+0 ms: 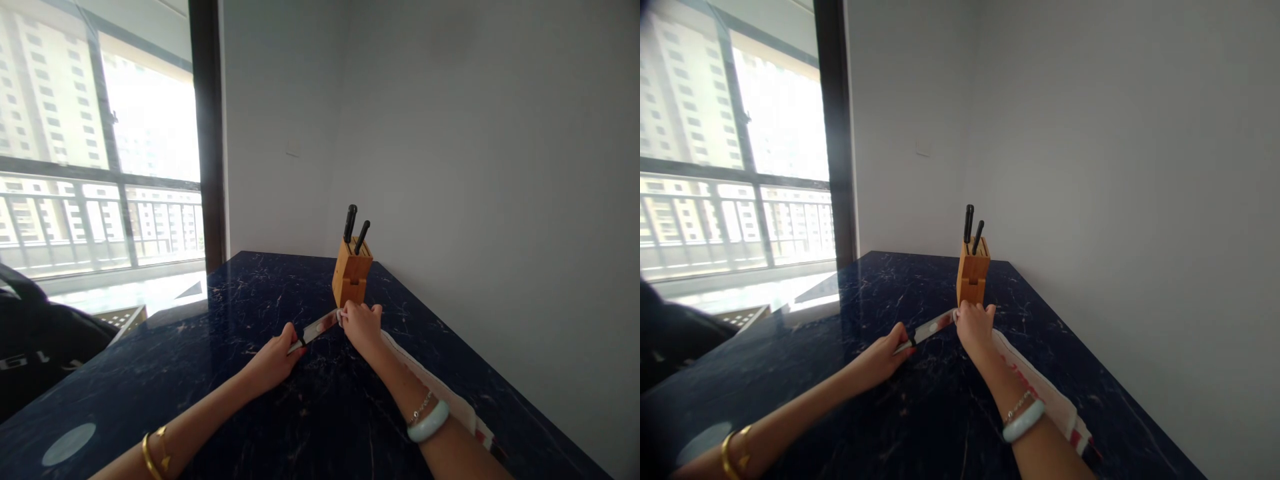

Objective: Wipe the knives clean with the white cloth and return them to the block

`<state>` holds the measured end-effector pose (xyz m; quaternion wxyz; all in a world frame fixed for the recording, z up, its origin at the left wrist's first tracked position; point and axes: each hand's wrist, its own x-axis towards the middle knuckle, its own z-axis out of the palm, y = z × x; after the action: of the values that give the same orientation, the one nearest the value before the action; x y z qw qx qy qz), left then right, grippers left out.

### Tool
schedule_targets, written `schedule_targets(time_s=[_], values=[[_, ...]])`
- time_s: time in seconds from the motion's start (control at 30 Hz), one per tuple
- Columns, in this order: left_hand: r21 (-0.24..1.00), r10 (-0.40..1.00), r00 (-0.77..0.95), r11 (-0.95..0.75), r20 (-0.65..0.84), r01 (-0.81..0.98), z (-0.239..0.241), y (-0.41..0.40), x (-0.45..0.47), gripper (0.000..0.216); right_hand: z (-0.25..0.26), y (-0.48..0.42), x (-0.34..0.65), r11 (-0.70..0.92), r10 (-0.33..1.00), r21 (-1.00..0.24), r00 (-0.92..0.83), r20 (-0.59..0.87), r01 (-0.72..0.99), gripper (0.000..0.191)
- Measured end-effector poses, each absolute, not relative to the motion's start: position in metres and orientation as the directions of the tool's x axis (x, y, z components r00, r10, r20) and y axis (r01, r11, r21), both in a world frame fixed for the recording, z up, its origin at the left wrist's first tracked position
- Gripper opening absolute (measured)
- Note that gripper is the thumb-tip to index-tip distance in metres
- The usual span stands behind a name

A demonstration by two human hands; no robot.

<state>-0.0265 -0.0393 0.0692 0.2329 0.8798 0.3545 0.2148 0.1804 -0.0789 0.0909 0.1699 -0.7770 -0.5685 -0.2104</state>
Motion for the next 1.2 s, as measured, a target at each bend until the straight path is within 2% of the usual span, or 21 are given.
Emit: schedule_targets(time_s=[0.17, 0.37, 0.53, 0.63, 0.8, 0.87, 1.03, 1.13, 1.2], values=[[0.578, 0.725, 0.658, -0.631, 0.203, 0.517, 0.067, -0.038, -0.026, 0.013, 0.091, -0.084, 0.149, -0.07, 0.866, 0.035, 0.043, 0.499, 0.997, 0.013], [0.564, 0.69, 0.688, -0.668, 0.226, 0.485, 0.066, -0.038, -0.027, 0.012, 0.092, -0.094, 0.116, 0.166, 0.847, 0.052, -0.169, 0.503, 0.985, 0.015], [0.589, 0.766, 0.607, -0.595, 0.21, 0.547, 0.062, -0.027, -0.027, 0.017, 0.09, -0.096, 0.11, 0.164, 0.879, 0.056, -0.172, 0.444, 0.985, 0.013], [0.684, 0.818, 0.538, -0.511, 0.202, 0.52, 0.061, -0.016, -0.027, 0.026, 0.092, -0.096, 0.114, 0.113, 0.875, 0.058, -0.127, 0.467, 0.992, 0.018], [0.92, 0.861, 0.508, -0.178, -0.026, 0.35, 0.074, -0.01, -0.032, 0.047, 0.094, -0.096, 0.121, 0.023, 0.854, 0.055, -0.049, 0.518, 0.998, 0.018], [0.973, 0.839, 0.542, -0.075, -0.056, 0.217, 0.08, -0.011, -0.034, 0.053, 0.095, -0.098, 0.12, 0.017, 0.833, 0.022, -0.026, 0.553, 1.0, 0.019], [0.992, 0.852, 0.521, 0.011, 0.057, -0.127, 0.084, -0.019, -0.031, 0.05, 0.1, -0.107, 0.105, 0.09, 0.806, -0.05, -0.044, 0.59, 0.995, 0.035], [0.979, 0.824, 0.55, -0.026, 0.135, -0.201, 0.084, -0.026, -0.027, 0.045, 0.101, -0.11, 0.096, 0.126, 0.814, -0.065, -0.066, 0.577, 0.99, 0.044], [0.978, 0.791, 0.587, -0.073, 0.175, -0.194, 0.085, -0.028, -0.027, 0.042, 0.099, -0.109, 0.094, 0.146, 0.814, -0.099, -0.062, 0.578, 0.984, 0.044]])
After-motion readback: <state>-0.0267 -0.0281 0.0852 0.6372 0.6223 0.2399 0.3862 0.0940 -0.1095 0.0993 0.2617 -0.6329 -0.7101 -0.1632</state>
